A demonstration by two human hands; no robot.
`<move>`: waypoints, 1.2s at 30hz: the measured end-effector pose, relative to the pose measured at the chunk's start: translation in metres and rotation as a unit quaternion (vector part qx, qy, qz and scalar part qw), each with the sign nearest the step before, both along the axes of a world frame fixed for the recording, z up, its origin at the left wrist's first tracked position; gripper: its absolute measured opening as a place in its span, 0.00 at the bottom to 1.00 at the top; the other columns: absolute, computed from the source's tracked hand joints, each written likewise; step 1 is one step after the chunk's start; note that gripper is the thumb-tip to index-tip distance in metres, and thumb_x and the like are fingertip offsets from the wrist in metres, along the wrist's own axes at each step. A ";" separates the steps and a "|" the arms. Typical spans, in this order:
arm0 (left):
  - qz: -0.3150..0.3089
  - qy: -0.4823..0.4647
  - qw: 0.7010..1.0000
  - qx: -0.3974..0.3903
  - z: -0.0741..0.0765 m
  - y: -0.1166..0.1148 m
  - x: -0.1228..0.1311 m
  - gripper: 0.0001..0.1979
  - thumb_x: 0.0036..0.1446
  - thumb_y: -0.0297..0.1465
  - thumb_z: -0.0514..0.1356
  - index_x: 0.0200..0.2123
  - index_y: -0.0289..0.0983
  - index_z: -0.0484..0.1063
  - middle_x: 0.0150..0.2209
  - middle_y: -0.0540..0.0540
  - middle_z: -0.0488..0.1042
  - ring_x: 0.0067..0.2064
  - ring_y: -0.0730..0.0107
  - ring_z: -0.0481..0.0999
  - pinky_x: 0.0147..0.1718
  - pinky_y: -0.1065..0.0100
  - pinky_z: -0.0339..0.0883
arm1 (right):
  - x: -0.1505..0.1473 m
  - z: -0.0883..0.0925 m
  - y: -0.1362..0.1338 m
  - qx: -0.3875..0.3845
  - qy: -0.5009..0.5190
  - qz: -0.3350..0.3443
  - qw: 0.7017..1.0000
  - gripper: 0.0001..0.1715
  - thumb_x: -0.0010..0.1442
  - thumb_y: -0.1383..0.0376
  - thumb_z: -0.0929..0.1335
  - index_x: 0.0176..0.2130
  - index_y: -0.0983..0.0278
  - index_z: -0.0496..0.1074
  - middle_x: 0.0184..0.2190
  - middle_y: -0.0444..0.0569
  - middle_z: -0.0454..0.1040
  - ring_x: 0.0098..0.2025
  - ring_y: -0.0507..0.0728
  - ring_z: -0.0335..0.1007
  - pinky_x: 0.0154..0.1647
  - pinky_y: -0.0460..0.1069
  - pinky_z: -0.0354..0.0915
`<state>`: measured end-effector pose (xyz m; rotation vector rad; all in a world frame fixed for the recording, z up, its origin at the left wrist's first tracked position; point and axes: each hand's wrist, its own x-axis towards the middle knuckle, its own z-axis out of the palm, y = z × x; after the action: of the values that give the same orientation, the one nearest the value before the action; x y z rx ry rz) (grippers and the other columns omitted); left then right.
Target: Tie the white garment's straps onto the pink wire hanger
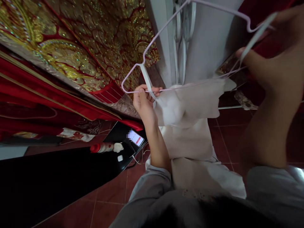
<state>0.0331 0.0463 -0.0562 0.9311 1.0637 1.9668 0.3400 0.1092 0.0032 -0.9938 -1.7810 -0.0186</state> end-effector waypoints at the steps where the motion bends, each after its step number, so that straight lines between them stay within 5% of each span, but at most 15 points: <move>1: -0.003 -0.003 1.000 -0.003 -0.001 0.000 0.000 0.14 0.73 0.44 0.55 0.39 0.41 0.69 0.32 0.47 0.80 0.39 0.65 0.85 0.40 0.66 0.77 | -0.005 0.009 -0.004 0.003 -0.032 -0.013 0.999 0.30 0.59 0.48 0.76 0.57 0.55 0.76 0.51 0.49 0.78 0.52 0.65 0.77 0.52 0.59 0.73; 5: -0.018 -0.018 1.000 -0.008 0.001 -0.001 0.004 0.13 0.74 0.42 0.55 0.38 0.41 0.69 0.32 0.47 0.81 0.39 0.65 0.85 0.37 0.67 0.76 | -0.037 0.012 -0.028 0.052 -0.059 -0.032 0.996 0.20 0.66 0.52 0.70 0.55 0.53 0.75 0.53 0.50 0.78 0.59 0.69 0.73 0.65 0.65 0.68; 10: 0.000 -0.003 1.000 -0.011 -0.001 -0.004 0.013 0.15 0.72 0.46 0.56 0.39 0.41 0.70 0.35 0.46 0.83 0.41 0.65 0.85 0.40 0.66 0.76 | -0.083 -0.050 -0.049 -0.035 -0.070 0.043 0.996 0.18 0.63 0.56 0.70 0.52 0.50 0.72 0.52 0.47 0.80 0.64 0.70 0.71 0.75 0.77 0.49; 14: 0.023 0.084 0.996 -0.017 -0.011 -0.020 0.009 0.17 0.71 0.46 0.57 0.40 0.41 0.77 0.39 0.45 0.85 0.43 0.64 0.83 0.48 0.62 0.75 | -0.099 -0.083 -0.053 -0.056 -0.017 0.035 0.998 0.23 0.62 0.54 0.70 0.55 0.51 0.70 0.52 0.51 0.77 0.63 0.70 0.69 0.70 0.74 0.59; 18: -0.019 0.228 0.973 -0.039 0.001 -0.043 -0.002 0.16 0.71 0.43 0.60 0.38 0.40 0.84 0.40 0.45 0.84 0.46 0.63 0.81 0.51 0.62 0.72 | -0.098 -0.081 -0.051 -0.054 -0.012 0.008 0.998 0.16 0.65 0.55 0.68 0.53 0.50 0.71 0.50 0.51 0.78 0.59 0.68 0.72 0.68 0.72 0.63; 23: -0.106 0.084 0.989 0.059 0.047 -0.042 -0.024 0.14 0.64 0.45 0.67 0.35 0.41 0.82 0.33 0.47 0.82 0.34 0.68 0.78 0.27 0.68 0.66 | -0.098 -0.075 -0.051 -0.022 0.030 0.042 0.998 0.12 0.66 0.58 0.68 0.50 0.51 0.74 0.45 0.48 0.80 0.52 0.65 0.75 0.65 0.68 0.66; 25: -0.041 0.055 0.994 0.081 0.057 -0.032 -0.040 0.11 0.70 0.40 0.61 0.40 0.44 0.83 0.41 0.49 0.85 0.39 0.68 0.81 0.25 0.68 0.63 | -0.096 -0.071 -0.054 -0.014 0.052 0.054 0.997 0.11 0.67 0.59 0.67 0.49 0.50 0.75 0.45 0.46 0.81 0.52 0.64 0.76 0.65 0.68 0.66; 28: 0.110 0.043 0.989 0.092 0.050 -0.018 -0.062 0.16 0.74 0.29 0.53 0.44 0.44 0.82 0.48 0.51 0.85 0.51 0.63 0.82 0.26 0.68 0.60 | -0.092 -0.059 -0.059 -0.033 0.056 0.043 0.997 0.11 0.68 0.56 0.67 0.48 0.50 0.76 0.46 0.46 0.81 0.54 0.64 0.76 0.67 0.69 0.65; 30: 0.157 0.049 0.984 0.062 0.034 -0.013 -0.066 0.14 0.72 0.24 0.55 0.45 0.44 0.81 0.49 0.51 0.85 0.54 0.61 0.82 0.25 0.70 0.57 | -0.090 -0.051 -0.063 -0.061 0.042 0.023 0.997 0.11 0.68 0.56 0.67 0.48 0.49 0.76 0.48 0.46 0.82 0.55 0.65 0.75 0.68 0.69 0.65; 33: 0.067 0.067 0.995 -0.001 0.014 -0.014 -0.047 0.15 0.73 0.39 0.56 0.44 0.39 0.81 0.48 0.42 0.85 0.50 0.59 0.84 0.24 0.71 0.60 | -0.092 -0.045 -0.067 -0.112 0.014 0.006 0.994 0.12 0.69 0.57 0.66 0.49 0.43 0.75 0.50 0.44 0.81 0.57 0.64 0.73 0.67 0.68 0.67; 36: -0.017 0.049 0.998 0.022 0.009 -0.017 -0.013 0.19 0.70 0.47 0.58 0.40 0.37 0.76 0.42 0.39 0.84 0.44 0.61 0.85 0.24 0.72 0.64 | -0.100 -0.053 -0.070 -0.118 0.008 -0.008 0.993 0.12 0.69 0.57 0.66 0.49 0.42 0.75 0.52 0.45 0.79 0.58 0.65 0.72 0.62 0.69 0.71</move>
<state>0.0197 0.0291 -0.0473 1.0720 1.0560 1.9410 0.2401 0.0395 -0.0500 -1.1728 -1.7886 0.1929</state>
